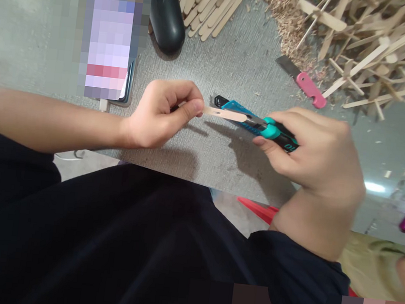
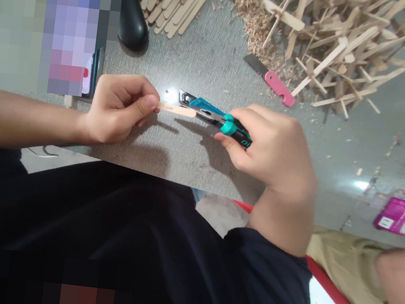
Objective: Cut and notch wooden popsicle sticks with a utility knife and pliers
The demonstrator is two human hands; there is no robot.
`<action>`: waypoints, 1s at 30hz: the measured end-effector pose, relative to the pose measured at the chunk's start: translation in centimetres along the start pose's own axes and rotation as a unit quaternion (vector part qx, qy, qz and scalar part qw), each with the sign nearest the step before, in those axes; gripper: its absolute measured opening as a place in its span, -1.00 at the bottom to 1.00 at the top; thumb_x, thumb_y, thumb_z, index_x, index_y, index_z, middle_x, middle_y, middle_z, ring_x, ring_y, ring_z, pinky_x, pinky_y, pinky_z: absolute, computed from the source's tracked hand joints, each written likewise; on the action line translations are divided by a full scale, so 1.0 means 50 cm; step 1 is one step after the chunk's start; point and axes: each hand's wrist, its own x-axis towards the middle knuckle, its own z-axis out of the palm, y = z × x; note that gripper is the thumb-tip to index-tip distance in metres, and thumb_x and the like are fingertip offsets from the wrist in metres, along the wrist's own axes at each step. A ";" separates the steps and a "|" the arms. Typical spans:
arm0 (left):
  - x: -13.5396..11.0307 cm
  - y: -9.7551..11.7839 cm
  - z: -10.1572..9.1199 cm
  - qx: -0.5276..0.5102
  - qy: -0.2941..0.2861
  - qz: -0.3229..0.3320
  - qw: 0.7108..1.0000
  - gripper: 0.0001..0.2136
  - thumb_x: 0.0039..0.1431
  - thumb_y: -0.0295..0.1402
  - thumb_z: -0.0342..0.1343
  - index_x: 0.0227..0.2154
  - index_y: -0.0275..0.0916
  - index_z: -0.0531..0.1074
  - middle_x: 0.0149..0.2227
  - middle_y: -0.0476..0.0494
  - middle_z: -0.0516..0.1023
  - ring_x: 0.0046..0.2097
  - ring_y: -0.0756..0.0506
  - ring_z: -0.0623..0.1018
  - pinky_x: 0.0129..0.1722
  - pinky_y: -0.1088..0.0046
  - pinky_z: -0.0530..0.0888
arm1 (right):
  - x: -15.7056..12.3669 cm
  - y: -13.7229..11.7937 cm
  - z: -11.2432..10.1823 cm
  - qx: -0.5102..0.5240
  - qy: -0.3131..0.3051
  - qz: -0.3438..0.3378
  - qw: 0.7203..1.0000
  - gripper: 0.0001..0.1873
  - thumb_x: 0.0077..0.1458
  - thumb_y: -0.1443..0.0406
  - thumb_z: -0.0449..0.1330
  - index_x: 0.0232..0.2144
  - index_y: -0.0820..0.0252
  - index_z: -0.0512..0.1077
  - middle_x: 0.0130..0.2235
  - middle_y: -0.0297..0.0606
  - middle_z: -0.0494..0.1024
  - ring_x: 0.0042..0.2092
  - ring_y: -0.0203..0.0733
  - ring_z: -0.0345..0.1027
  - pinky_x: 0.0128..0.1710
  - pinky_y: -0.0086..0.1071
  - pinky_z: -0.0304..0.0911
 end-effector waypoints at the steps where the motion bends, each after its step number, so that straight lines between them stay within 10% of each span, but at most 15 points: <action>1: 0.000 -0.001 0.000 -0.008 -0.003 -0.002 1.000 -0.69 0.56 -0.14 0.28 -0.35 -0.13 0.52 -0.52 0.02 0.38 -0.47 0.00 0.31 -0.52 0.40 0.20 | 0.001 0.003 0.003 0.004 0.012 -0.007 1.000 -0.72 0.52 0.03 0.34 -0.12 0.08 0.60 -0.30 -0.22 0.61 -0.32 -0.09 0.45 -0.34 -0.20 0.26; 21: -0.004 0.013 0.005 -0.220 -0.125 -0.055 0.966 -0.55 0.61 0.05 0.38 -0.28 -0.18 0.50 -0.57 0.11 0.39 -0.58 0.08 0.33 -0.58 0.47 0.24 | 0.021 0.016 0.038 0.080 0.041 -0.130 0.987 -0.50 0.54 -0.06 0.40 0.28 0.09 0.56 0.09 0.04 0.76 0.04 0.15 0.73 0.03 -0.07 0.66; 30: 0.002 0.020 0.008 -0.232 -0.175 -0.080 0.953 -0.49 0.59 0.15 0.36 -0.31 -0.17 0.49 -0.55 0.10 0.33 -0.54 0.06 0.25 -0.53 0.41 0.17 | 0.018 -0.010 0.036 0.024 0.035 -0.073 0.996 -0.52 0.57 0.04 0.33 0.41 -0.08 0.50 0.18 0.01 0.72 0.15 0.32 0.67 0.19 0.17 0.57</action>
